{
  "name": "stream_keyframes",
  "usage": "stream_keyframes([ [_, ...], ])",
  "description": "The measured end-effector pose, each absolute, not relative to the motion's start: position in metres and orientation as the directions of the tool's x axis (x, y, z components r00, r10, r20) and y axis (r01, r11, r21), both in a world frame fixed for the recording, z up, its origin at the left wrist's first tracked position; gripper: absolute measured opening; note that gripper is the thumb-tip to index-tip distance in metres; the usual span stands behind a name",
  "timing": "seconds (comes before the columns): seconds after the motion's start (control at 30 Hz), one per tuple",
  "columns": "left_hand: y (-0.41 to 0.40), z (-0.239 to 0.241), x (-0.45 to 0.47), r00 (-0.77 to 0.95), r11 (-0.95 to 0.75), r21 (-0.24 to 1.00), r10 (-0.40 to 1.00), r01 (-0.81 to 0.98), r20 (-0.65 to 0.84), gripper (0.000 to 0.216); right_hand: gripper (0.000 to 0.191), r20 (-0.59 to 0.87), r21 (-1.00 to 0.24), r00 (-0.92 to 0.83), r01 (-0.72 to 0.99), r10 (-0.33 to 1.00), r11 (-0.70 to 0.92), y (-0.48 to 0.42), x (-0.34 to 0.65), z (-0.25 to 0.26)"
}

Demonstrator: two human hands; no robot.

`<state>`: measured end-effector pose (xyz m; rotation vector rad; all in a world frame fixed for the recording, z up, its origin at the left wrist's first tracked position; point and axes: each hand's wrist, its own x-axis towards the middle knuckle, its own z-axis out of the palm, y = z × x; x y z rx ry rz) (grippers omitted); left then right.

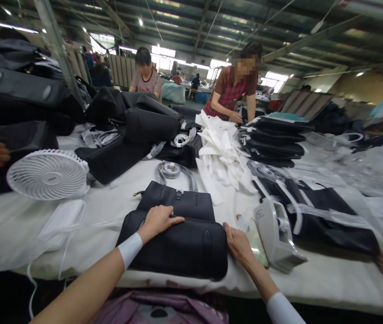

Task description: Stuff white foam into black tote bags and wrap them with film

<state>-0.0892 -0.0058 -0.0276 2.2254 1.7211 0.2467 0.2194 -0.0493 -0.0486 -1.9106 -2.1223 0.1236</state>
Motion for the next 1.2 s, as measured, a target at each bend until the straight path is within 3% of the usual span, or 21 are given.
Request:
stream_keyframes([
  [0.13,-0.005,-0.027,-0.09,0.242,-0.202,0.345,0.967,0.916,-0.076,0.062,0.065,0.189,-0.147,-0.121,0.978,0.974,0.15,-0.061,0.226,-0.048],
  [0.23,-0.001,-0.028,-0.089,0.241,-0.198,0.335,0.966,0.921,-0.093,0.064,0.059,0.241,0.075,-0.22,0.975,0.945,0.208,-0.071,0.251,-0.035],
  [0.33,0.004,-0.029,-0.089,0.256,-0.208,0.328,0.961,0.921,-0.109,0.064,0.058,0.306,0.266,-0.235,0.952,0.922,0.154,-0.076,0.286,-0.015],
  [0.43,0.006,-0.031,-0.09,0.271,-0.22,0.324,0.955,0.92,-0.121,0.063,0.058,0.339,0.329,-0.216,0.939,0.916,0.1,-0.073,0.311,0.002],
  [0.53,0.008,-0.034,-0.09,0.265,-0.211,0.325,0.955,0.922,-0.131,0.064,0.057,0.281,0.361,-0.221,0.926,0.934,0.11,-0.068,0.319,0.004],
  [0.63,0.009,-0.036,-0.089,0.255,-0.201,0.322,0.957,0.925,-0.138,0.065,0.054,0.256,0.372,-0.107,0.928,0.961,0.005,-0.06,0.305,0.002],
  [0.7,0.009,-0.036,-0.088,0.252,-0.2,0.32,0.959,0.926,-0.132,0.065,0.051,0.347,0.326,-0.037,0.942,0.937,-0.083,-0.053,0.279,0.009],
  [0.77,0.011,-0.035,-0.086,0.25,-0.196,0.326,0.96,0.925,-0.13,0.064,0.046,0.473,0.192,-0.046,0.98,0.88,-0.052,-0.046,0.238,0.019],
  [0.87,0.011,-0.033,-0.086,0.248,-0.189,0.341,0.959,0.921,-0.136,0.063,0.034,0.549,-0.121,-0.179,0.95,0.816,0.289,-0.04,0.159,0.026],
  [0.97,0.009,-0.033,-0.087,0.248,-0.2,0.344,0.963,0.918,-0.102,0.056,0.025,0.474,-0.34,-0.314,0.797,0.823,0.5,-0.04,0.094,0.002],
  [1.07,0.003,-0.033,-0.085,0.236,-0.21,0.353,0.971,0.912,-0.033,0.044,0.025,0.47,-0.398,-0.318,0.757,0.824,0.519,-0.042,0.066,-0.037],
  [1.2,-0.012,-0.024,-0.083,0.177,-0.203,0.399,0.979,0.894,0.102,0.033,0.024,0.504,-0.374,-0.331,0.749,0.798,0.547,-0.047,0.07,-0.059],
])
